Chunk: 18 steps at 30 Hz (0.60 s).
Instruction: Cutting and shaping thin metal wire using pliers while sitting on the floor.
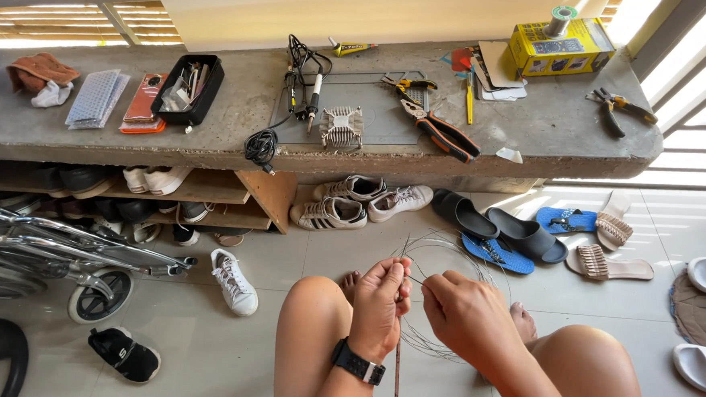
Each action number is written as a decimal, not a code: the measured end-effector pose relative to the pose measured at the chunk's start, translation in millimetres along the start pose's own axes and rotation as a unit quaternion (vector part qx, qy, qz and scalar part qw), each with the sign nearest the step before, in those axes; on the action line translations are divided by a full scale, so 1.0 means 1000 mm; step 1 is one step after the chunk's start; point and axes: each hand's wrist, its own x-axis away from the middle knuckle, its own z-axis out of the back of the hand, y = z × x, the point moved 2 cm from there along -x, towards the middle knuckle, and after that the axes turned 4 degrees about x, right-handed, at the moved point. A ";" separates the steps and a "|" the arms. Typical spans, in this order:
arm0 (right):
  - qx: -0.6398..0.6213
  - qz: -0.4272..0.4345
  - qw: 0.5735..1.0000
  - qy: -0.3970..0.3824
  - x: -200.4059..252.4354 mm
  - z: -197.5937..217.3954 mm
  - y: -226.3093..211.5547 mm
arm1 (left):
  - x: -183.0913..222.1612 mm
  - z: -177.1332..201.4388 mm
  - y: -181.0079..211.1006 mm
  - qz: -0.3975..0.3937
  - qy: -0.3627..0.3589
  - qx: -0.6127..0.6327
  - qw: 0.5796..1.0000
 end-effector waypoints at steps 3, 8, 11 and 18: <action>0.027 0.012 1.000 -0.007 0.009 -0.011 -0.002 | 0.006 -0.007 -0.001 -0.014 0.017 -0.027 0.999; 0.019 0.031 0.999 -0.009 0.010 -0.021 -0.013 | 0.003 -0.002 -0.003 -0.007 0.027 -0.017 0.999; 0.004 0.002 1.000 -0.008 0.006 -0.011 -0.012 | -0.001 0.005 -0.001 0.005 0.001 0.010 1.000; -0.043 -0.092 0.995 -0.005 0.006 0.011 -0.006 | 0.007 0.004 0.014 0.089 -0.083 0.061 0.991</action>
